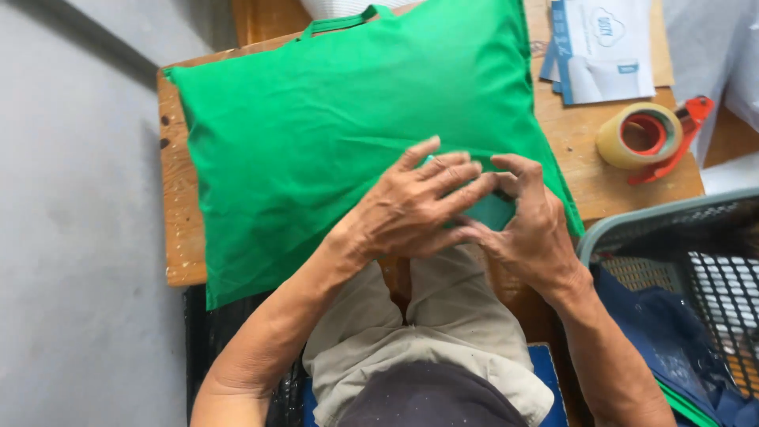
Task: The person uses a small blue sponge to wipe the exterior and interior of a green tote bag placed on a wooden table. The person scrubs the sides, top, and bottom of the bag, then flips it to clean the inside and handles before setting the sponge down.
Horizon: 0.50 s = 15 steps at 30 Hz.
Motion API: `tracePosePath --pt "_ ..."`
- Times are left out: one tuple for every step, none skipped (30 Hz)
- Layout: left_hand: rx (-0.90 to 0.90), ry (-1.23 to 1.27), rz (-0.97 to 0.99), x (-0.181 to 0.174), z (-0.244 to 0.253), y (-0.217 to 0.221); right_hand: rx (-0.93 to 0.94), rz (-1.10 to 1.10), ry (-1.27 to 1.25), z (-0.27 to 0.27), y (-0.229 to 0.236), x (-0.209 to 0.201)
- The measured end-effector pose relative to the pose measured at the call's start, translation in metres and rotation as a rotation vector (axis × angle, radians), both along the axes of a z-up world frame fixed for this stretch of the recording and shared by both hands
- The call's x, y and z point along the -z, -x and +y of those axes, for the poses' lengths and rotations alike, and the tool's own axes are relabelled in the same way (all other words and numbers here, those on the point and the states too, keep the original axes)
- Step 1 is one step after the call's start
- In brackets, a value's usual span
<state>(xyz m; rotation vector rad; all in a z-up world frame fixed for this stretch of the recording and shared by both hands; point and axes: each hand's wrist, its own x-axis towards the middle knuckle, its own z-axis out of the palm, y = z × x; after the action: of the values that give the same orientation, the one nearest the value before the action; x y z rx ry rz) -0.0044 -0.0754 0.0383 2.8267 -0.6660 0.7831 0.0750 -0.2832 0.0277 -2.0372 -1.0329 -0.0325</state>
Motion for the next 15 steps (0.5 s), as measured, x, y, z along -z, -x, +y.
tracePosePath --pt "-0.049 -0.011 0.032 0.008 0.003 0.006 -0.028 0.043 0.035 0.012 -0.004 -0.006" --pt "-0.092 -0.023 0.062 0.016 0.006 0.011 -0.051 0.083 0.070 0.023 -0.009 -0.012" --pt "-0.120 -0.027 0.056 0.020 0.015 0.016 -0.079 0.076 0.067 0.033 -0.013 -0.019" --pt "-0.130 -0.045 0.108 0.024 0.023 0.021 -0.142 0.090 0.110 0.042 -0.016 -0.027" --pt "-0.141 -0.062 0.160 0.029 0.031 0.025 -0.205 0.102 0.154 0.051 -0.020 -0.034" --pt "-0.156 -0.060 0.160 0.030 0.032 0.029 -0.220 0.100 0.155 0.059 -0.024 -0.039" --pt "-0.239 -0.048 0.139 0.032 0.033 0.033 -0.288 0.135 0.166 0.068 -0.028 -0.043" --pt "-0.325 -0.034 0.116 0.034 0.034 0.037 -0.358 0.167 0.179 0.077 -0.032 -0.048" --pt "-0.343 -0.030 0.113 0.034 0.037 0.038 -0.376 0.162 0.183 0.087 -0.041 -0.052" --pt "-0.485 0.015 0.102 0.034 0.039 0.038 -0.444 0.253 0.022 0.095 -0.050 -0.056" --pt "-0.626 0.061 0.091 0.034 0.040 0.039 -0.509 0.345 -0.141 0.102 -0.059 -0.060" --pt "-0.636 0.064 0.092 0.034 0.037 0.033 -0.518 0.347 -0.137 0.111 -0.073 -0.053" --pt "-0.780 0.045 0.059 0.033 0.034 0.027 -0.409 0.082 -0.172 0.121 -0.087 -0.045" --pt "-0.925 0.029 0.027 0.032 0.031 0.020 -0.304 -0.183 -0.201 0.131 -0.101 -0.039" --pt "-0.938 0.035 0.031 0.035 0.010 0.011 -0.317 -0.180 -0.196 0.141 -0.115 -0.010"
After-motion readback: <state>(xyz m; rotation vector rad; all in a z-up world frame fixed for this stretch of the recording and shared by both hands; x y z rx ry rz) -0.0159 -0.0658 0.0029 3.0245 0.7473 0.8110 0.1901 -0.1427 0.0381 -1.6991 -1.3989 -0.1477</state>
